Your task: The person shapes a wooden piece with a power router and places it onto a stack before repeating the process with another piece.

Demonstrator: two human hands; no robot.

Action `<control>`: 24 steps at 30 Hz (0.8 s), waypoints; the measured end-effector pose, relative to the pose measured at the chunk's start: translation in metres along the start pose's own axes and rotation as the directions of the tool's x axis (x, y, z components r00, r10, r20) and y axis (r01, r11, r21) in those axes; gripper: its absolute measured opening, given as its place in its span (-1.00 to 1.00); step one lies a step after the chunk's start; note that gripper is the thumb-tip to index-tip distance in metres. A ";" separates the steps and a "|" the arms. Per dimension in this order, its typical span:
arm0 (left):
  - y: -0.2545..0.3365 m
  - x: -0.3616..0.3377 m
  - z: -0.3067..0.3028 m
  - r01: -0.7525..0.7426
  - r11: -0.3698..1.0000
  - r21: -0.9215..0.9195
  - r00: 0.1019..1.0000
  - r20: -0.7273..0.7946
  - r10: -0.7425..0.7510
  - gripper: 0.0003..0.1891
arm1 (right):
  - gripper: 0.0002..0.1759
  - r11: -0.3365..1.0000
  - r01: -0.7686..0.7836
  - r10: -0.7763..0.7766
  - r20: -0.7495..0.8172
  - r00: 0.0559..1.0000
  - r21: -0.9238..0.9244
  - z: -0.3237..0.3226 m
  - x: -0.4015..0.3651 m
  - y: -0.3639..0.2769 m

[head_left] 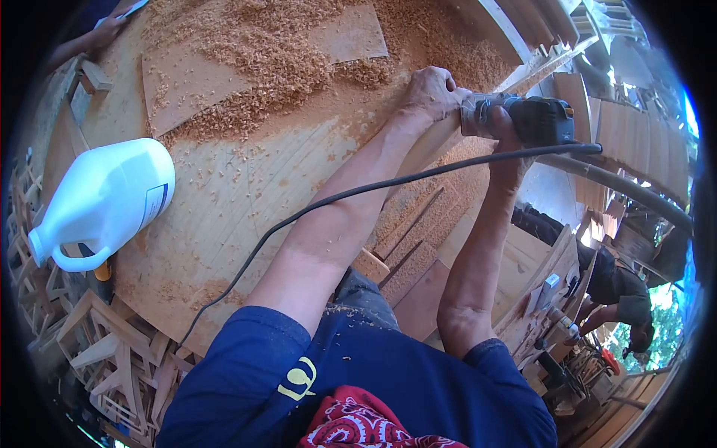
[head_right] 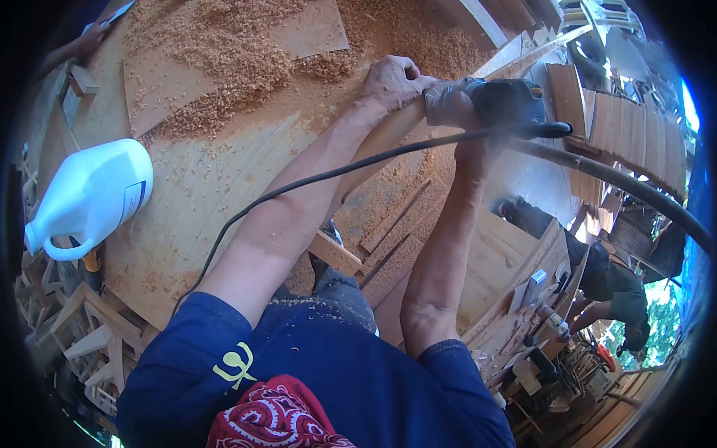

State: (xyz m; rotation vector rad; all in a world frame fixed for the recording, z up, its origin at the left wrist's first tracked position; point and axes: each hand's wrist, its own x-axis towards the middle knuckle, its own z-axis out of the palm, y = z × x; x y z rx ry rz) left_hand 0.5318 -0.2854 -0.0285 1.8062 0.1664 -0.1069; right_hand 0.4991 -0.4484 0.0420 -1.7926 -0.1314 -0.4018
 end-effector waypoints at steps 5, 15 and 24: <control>0.002 0.016 0.004 0.006 0.999 0.031 1.000 0.029 -0.007 -0.56 | -0.57 0.997 -0.038 0.043 -0.068 0.997 0.071 0.001 0.005 0.006; 0.028 -0.036 -0.065 -0.093 0.989 0.115 0.975 -0.189 0.113 -0.23 | -0.63 0.877 0.071 -0.131 -0.094 0.987 -0.475 -0.038 0.002 -0.025; -0.027 -0.378 -0.172 0.105 0.829 0.549 0.994 -0.062 -0.085 0.01 | -0.37 0.959 -0.276 0.279 0.036 0.960 -0.067 -0.074 -0.142 -0.111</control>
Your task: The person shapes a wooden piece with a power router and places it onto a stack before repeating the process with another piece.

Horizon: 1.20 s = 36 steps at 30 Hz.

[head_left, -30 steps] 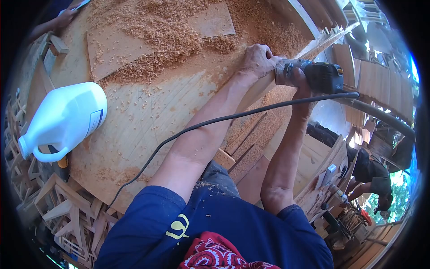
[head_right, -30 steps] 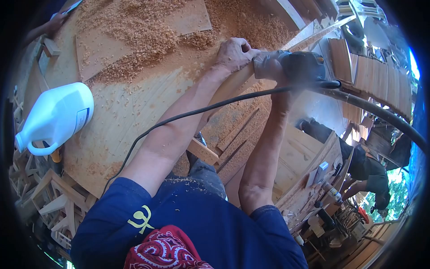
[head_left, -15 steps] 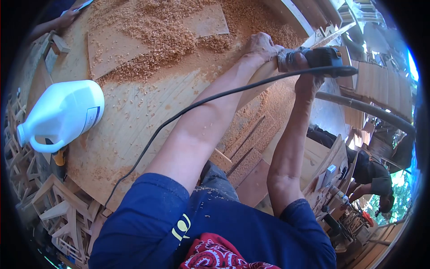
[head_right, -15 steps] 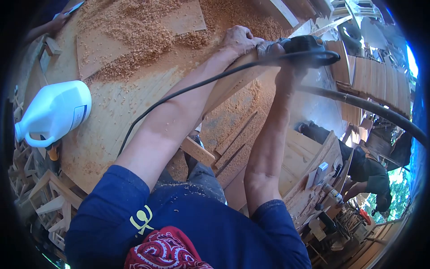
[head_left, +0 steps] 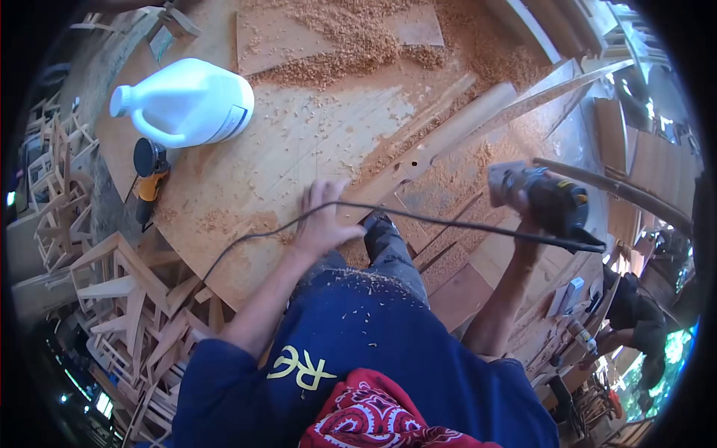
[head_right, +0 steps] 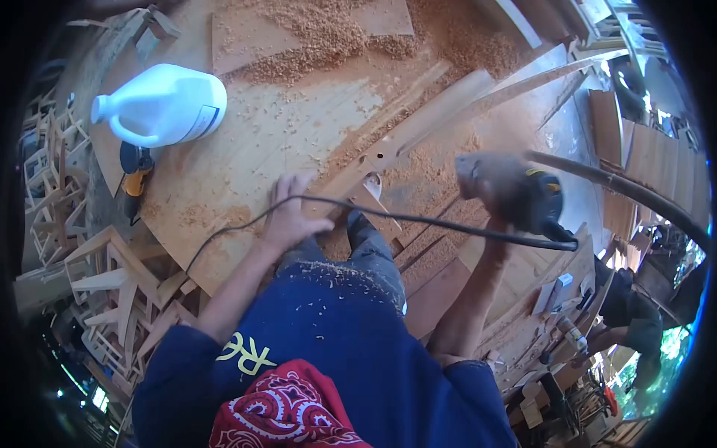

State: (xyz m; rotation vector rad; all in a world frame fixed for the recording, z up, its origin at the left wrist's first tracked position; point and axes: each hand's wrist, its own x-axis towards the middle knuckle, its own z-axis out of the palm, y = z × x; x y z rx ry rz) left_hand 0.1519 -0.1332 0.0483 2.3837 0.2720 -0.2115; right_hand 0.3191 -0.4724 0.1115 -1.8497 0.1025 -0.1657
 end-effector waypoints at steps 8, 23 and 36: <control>-0.056 -0.066 0.031 -0.114 0.992 0.047 0.991 -0.067 0.117 -0.23 | -0.21 0.999 0.035 -0.034 -0.018 0.999 0.037 0.030 -0.126 -0.043; -0.088 -0.079 0.022 0.537 0.405 -0.740 0.735 0.646 0.207 -0.08 | -0.20 0.996 0.072 -0.071 -0.013 0.997 0.059 0.030 -0.244 -0.104; -0.078 -0.052 0.064 -0.273 0.962 -0.001 0.962 -0.028 0.272 -0.15 | -0.31 0.993 0.031 -0.041 0.089 0.995 0.116 0.006 -0.277 -0.067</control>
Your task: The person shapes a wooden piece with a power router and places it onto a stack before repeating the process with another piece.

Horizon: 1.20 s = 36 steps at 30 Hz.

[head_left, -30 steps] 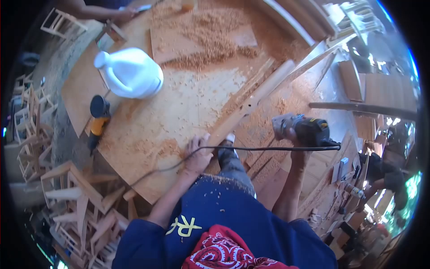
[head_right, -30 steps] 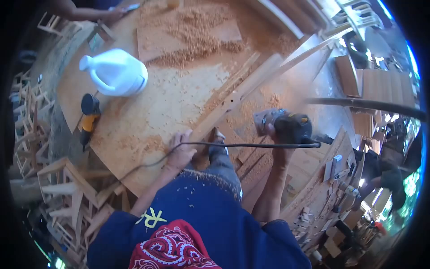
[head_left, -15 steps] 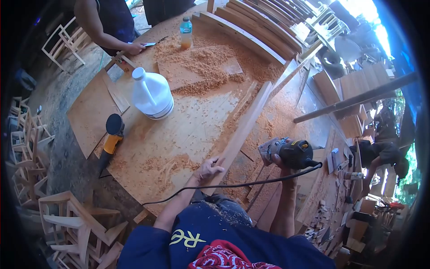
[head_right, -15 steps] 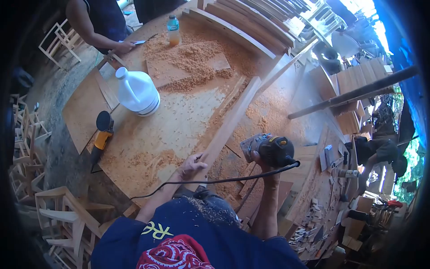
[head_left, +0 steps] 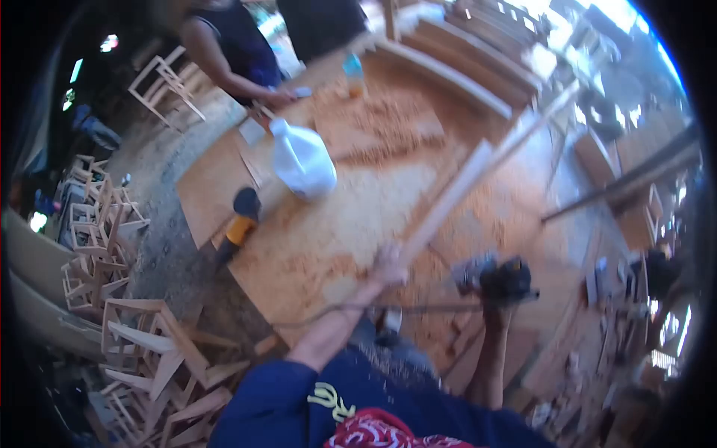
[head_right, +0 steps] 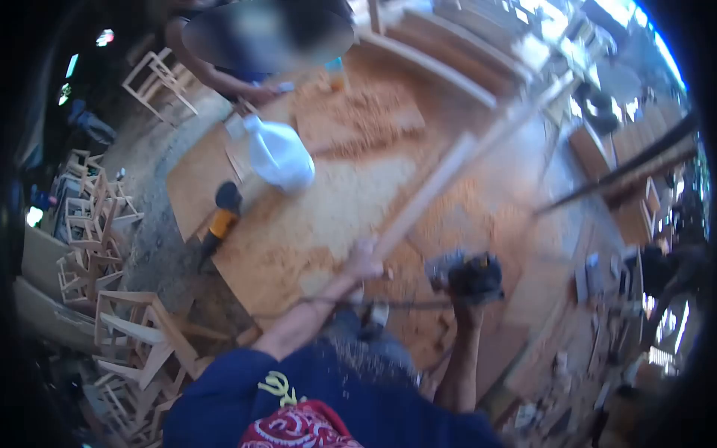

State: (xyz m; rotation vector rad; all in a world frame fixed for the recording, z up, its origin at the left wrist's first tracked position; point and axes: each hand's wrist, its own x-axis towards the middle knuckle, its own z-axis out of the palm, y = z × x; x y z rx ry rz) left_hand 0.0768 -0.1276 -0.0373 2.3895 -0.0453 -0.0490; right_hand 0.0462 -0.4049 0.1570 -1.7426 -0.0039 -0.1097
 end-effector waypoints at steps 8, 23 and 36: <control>0.013 0.014 -0.024 -0.064 0.996 -0.062 0.994 -0.094 0.058 -0.32 | -0.49 0.997 -0.017 0.025 -0.098 0.995 0.079 0.030 -0.015 0.012; -0.057 -0.014 -0.108 0.255 0.875 -0.412 0.869 0.495 -0.020 -0.30 | -0.41 1.000 -0.013 0.017 -0.166 0.986 0.024 0.172 -0.137 0.009; -0.076 -0.083 -0.106 0.025 0.827 -0.561 0.956 0.255 0.144 -0.21 | -0.43 0.999 -0.033 0.039 -0.218 0.975 0.035 0.229 -0.148 0.028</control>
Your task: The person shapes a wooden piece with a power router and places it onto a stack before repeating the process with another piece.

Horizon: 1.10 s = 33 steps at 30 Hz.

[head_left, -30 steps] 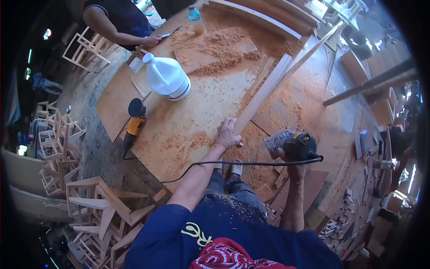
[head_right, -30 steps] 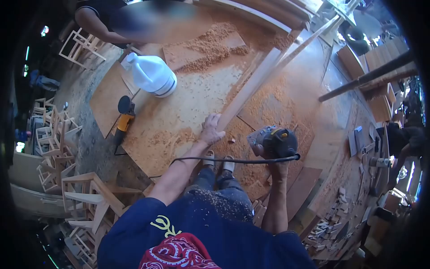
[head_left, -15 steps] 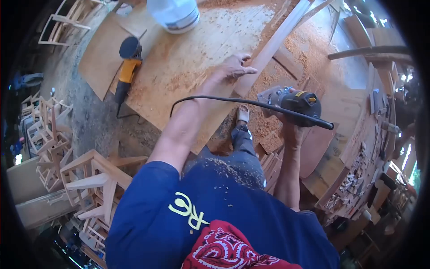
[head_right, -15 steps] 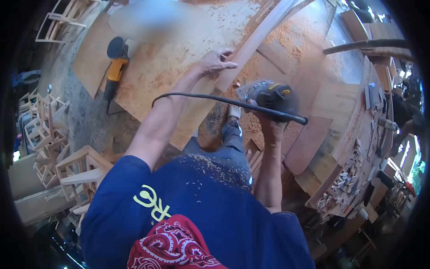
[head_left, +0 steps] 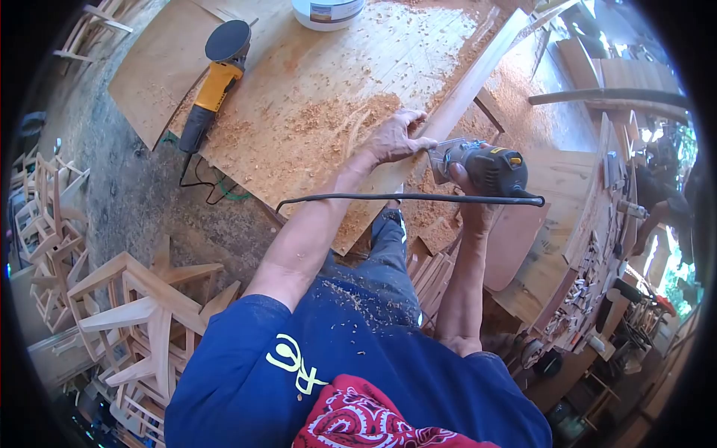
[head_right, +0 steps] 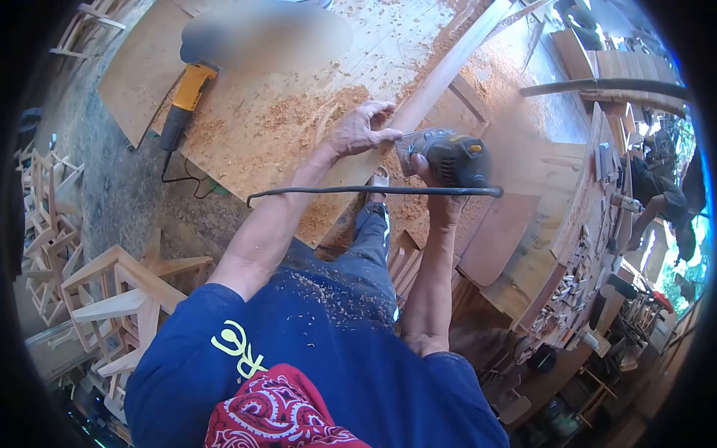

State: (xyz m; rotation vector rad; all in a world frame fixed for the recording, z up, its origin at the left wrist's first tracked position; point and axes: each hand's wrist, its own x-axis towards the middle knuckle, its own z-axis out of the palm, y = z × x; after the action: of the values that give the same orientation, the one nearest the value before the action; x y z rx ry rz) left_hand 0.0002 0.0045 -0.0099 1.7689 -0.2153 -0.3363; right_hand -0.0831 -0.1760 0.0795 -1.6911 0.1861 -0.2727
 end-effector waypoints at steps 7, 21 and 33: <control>-0.013 0.005 0.008 -0.031 0.999 0.044 0.999 -0.025 0.032 -0.23 | -0.39 0.998 0.029 -0.029 -0.003 1.000 -0.059 0.007 -0.003 0.018; -0.005 0.007 0.007 0.089 0.995 -0.034 0.995 -0.049 -0.091 -0.36 | -0.38 1.000 -0.027 0.027 0.027 0.999 0.002 0.015 0.011 0.015; -0.008 0.016 0.005 0.155 0.974 -0.164 0.988 0.034 -0.152 -0.38 | -0.48 0.997 -0.002 0.006 0.044 0.999 -0.083 0.011 0.022 0.021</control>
State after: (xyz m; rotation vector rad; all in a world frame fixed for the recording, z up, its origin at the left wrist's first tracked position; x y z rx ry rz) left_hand 0.0130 -0.0035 -0.0203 1.6209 -0.0633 -0.4718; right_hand -0.0584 -0.1748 0.0592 -1.7773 0.1698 -0.2274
